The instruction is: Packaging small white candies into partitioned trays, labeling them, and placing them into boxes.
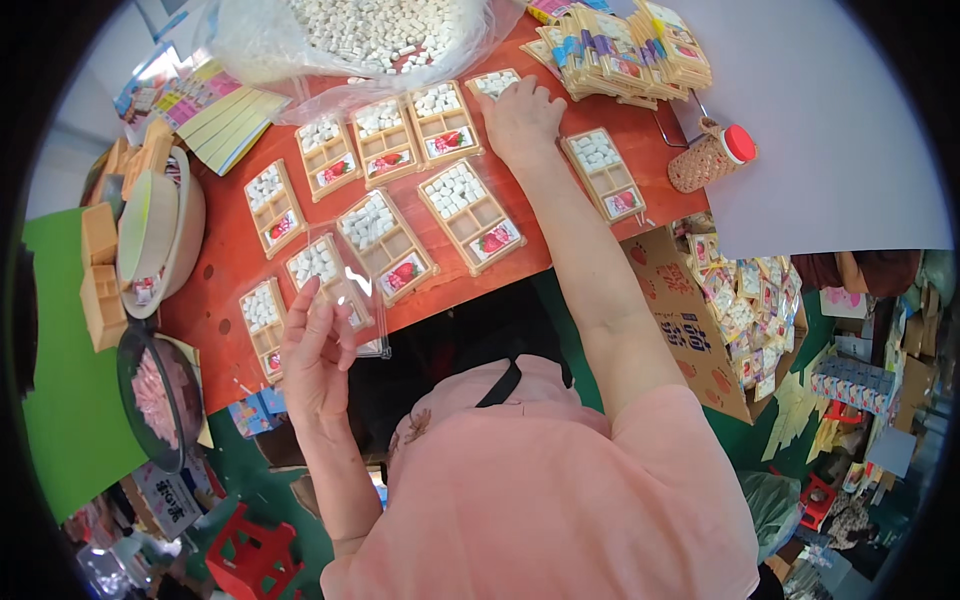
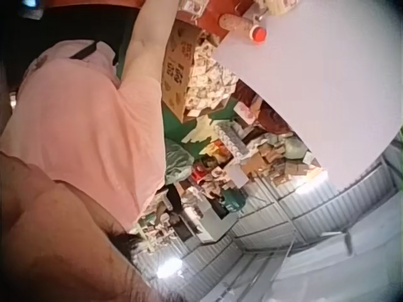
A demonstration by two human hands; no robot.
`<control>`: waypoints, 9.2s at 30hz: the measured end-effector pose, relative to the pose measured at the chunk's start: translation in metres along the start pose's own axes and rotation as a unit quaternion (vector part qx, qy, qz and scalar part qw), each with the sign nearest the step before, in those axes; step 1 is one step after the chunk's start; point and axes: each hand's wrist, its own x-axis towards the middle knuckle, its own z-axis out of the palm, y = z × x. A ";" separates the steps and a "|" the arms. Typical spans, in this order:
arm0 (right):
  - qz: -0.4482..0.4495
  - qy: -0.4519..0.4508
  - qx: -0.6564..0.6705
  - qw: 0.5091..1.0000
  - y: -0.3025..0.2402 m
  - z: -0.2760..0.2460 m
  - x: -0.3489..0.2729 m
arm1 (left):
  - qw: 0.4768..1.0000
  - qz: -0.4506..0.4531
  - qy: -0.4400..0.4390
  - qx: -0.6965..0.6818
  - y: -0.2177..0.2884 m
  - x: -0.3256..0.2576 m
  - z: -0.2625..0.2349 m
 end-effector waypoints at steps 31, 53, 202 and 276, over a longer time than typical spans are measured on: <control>-0.027 -0.156 0.641 0.751 0.016 -0.089 -0.097 | 0.935 0.150 -0.255 0.194 -0.073 0.081 0.138; -0.111 -0.014 0.349 0.931 0.025 -0.058 -0.052 | 0.558 0.418 -0.058 0.715 -0.032 0.200 0.140; -0.140 -0.066 0.248 0.956 -0.105 -0.076 -0.054 | 0.738 0.488 0.080 0.459 0.021 0.046 -0.024; -0.445 -0.052 0.258 0.856 -0.111 -0.074 -0.082 | 0.508 0.011 0.304 0.806 0.234 0.031 -0.346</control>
